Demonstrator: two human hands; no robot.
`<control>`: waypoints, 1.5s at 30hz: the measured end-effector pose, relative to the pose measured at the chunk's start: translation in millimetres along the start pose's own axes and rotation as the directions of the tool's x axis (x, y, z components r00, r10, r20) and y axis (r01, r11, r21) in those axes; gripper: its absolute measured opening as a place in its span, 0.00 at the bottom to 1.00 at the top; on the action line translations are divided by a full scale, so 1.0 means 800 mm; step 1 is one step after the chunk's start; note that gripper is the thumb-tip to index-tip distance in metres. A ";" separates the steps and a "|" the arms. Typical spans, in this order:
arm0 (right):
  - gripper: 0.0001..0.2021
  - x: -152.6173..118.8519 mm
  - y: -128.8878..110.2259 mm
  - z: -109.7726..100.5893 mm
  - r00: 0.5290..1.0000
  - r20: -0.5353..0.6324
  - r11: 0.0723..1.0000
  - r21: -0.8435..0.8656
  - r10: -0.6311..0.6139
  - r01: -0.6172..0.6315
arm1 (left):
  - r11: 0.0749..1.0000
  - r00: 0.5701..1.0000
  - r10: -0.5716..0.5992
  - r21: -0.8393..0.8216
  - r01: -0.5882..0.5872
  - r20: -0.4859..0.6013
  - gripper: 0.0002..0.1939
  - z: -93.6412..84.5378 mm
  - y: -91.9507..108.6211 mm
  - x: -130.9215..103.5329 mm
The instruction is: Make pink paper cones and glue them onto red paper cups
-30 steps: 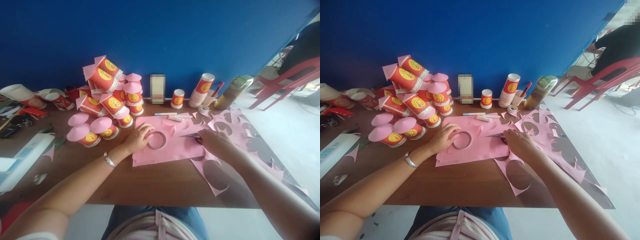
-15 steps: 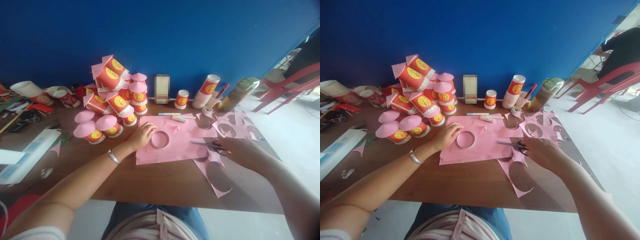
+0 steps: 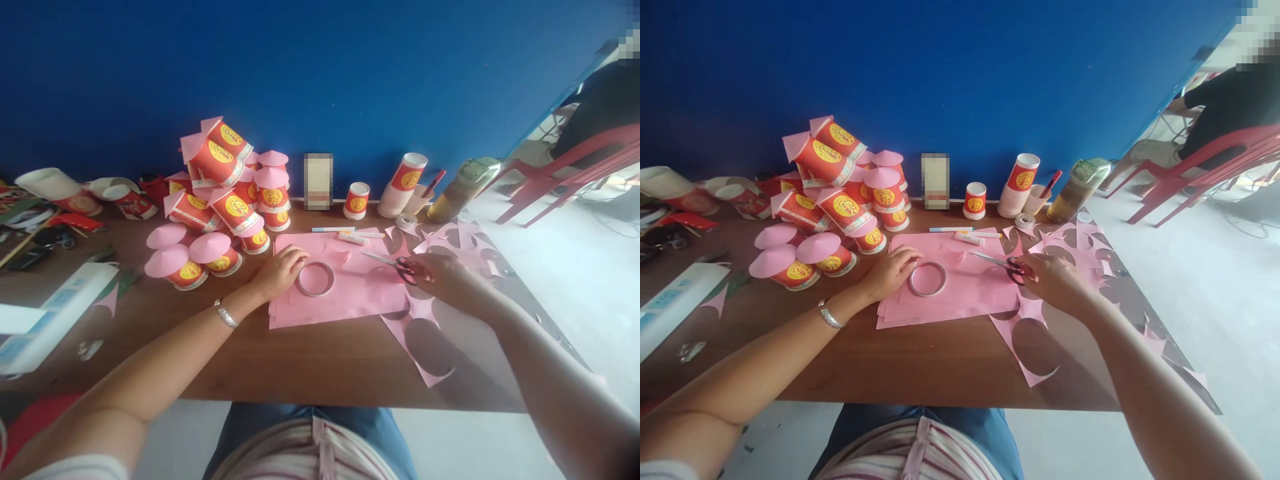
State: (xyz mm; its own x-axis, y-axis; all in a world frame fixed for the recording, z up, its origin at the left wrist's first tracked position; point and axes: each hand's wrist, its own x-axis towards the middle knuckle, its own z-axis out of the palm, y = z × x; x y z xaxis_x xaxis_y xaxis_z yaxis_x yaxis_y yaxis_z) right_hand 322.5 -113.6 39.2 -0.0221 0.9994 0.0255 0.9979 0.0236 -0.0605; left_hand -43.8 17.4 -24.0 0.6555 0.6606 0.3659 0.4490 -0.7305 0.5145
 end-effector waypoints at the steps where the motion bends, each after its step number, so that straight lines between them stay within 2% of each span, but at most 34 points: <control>1: 0.17 0.011 -0.009 0.006 0.999 0.042 1.000 -0.007 0.029 -0.029 | 1.000 1.000 -0.002 -0.002 0.002 0.003 0.10 0.000 0.000 0.000; 4: 0.18 0.035 -0.023 0.017 0.995 0.066 0.995 -0.071 0.078 -0.073 | 1.000 1.000 0.003 -0.001 -0.003 0.000 0.10 -0.001 0.000 0.001; 7: 0.15 0.049 -0.034 0.012 0.993 0.067 0.986 -0.145 0.096 -0.086 | 1.000 1.000 0.019 -0.002 -0.019 -0.001 0.11 -0.002 0.000 0.002; 10: 0.14 0.065 -0.051 -0.002 0.996 -0.036 0.981 -0.173 0.077 -0.082 | 1.000 1.000 0.017 -0.012 -0.017 0.002 0.11 -0.002 0.000 0.002; 13: 0.15 0.093 -0.064 -0.006 0.997 -0.080 0.984 -0.172 0.019 -0.033 | 1.000 1.000 0.008 -0.028 -0.008 -0.019 0.11 -0.001 -0.002 0.002; 17: 0.17 0.134 -0.061 0.010 0.999 -0.034 0.977 -0.212 0.010 -0.016 | 1.000 0.999 0.011 -0.008 -0.011 -0.035 0.10 0.001 -0.005 0.002; 21: 0.16 0.146 -0.046 0.021 1.000 -0.020 0.980 -0.196 0.018 -0.021 | 1.000 0.999 0.027 -0.003 -0.027 -0.029 0.09 0.000 -0.004 0.002; 24: 0.15 0.135 -0.040 0.020 0.990 -0.113 0.993 -0.078 0.080 -0.089 | 0.999 0.995 0.051 -0.014 -0.052 -0.083 0.08 -0.002 -0.003 0.001; 26: 0.14 0.124 -0.042 0.019 0.979 -0.168 0.989 0.108 0.118 -0.101 | 0.998 0.987 0.058 -0.018 -0.062 -0.151 0.09 -0.004 -0.002 0.001; 29: 0.10 0.106 -0.056 0.021 0.981 -0.192 0.912 0.406 0.018 0.062 | 0.997 0.971 0.049 -0.049 -0.063 -0.236 0.17 -0.008 0.004 0.002; 32: 0.08 0.093 -0.077 0.024 0.980 -0.169 0.817 0.547 -0.103 0.180 | 0.991 0.967 0.060 -0.099 -0.087 -0.249 0.25 -0.012 0.015 0.004; 34: 0.07 0.088 -0.089 0.026 0.977 -0.142 0.781 0.588 -0.156 0.210 | 0.988 0.960 0.102 -0.081 -0.128 -0.262 0.21 -0.014 0.023 0.004; 36: 0.07 0.085 -0.099 0.027 0.975 -0.126 0.748 0.626 -0.182 0.221 | 0.986 0.946 0.153 -0.021 -0.165 -0.286 0.12 -0.017 0.030 0.004; 38: 0.07 0.083 -0.105 0.028 0.976 -0.115 0.663 0.718 -0.187 0.212 | 0.985 0.943 0.168 0.023 -0.168 -0.288 0.08 -0.023 0.035 0.005; 39: 0.07 0.082 -0.108 0.029 0.978 -0.106 0.579 0.792 -0.181 0.193 | 0.987 0.947 0.162 0.031 -0.160 -0.276 0.08 -0.026 0.037 0.006; 41: 0.11 0.082 -0.115 0.031 0.984 -0.088 0.316 0.939 -0.153 0.134 | 0.986 0.962 0.165 0.030 -0.162 -0.218 0.09 -0.034 0.041 0.009; 43: 0.15 0.082 -0.123 0.033 0.991 -0.075 0.017 0.997 -0.112 0.078 | 0.987 0.981 0.163 0.013 -0.163 -0.109 0.13 -0.040 0.046 0.015; 45: 0.17 0.082 -0.131 0.035 0.995 -0.076 -0.175 0.983 -0.071 0.063 | 0.991 0.991 0.134 0.005 -0.134 -0.003 0.18 -0.044 0.051 0.023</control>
State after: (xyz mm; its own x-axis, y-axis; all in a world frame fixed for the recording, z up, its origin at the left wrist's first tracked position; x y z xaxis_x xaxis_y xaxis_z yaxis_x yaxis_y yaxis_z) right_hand 215.1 -49.7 18.9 -0.0885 0.9905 0.1056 -0.2358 0.0822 -0.9683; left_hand -34.5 5.5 30.9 0.7079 0.5573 0.4339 0.3600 -0.8132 0.4573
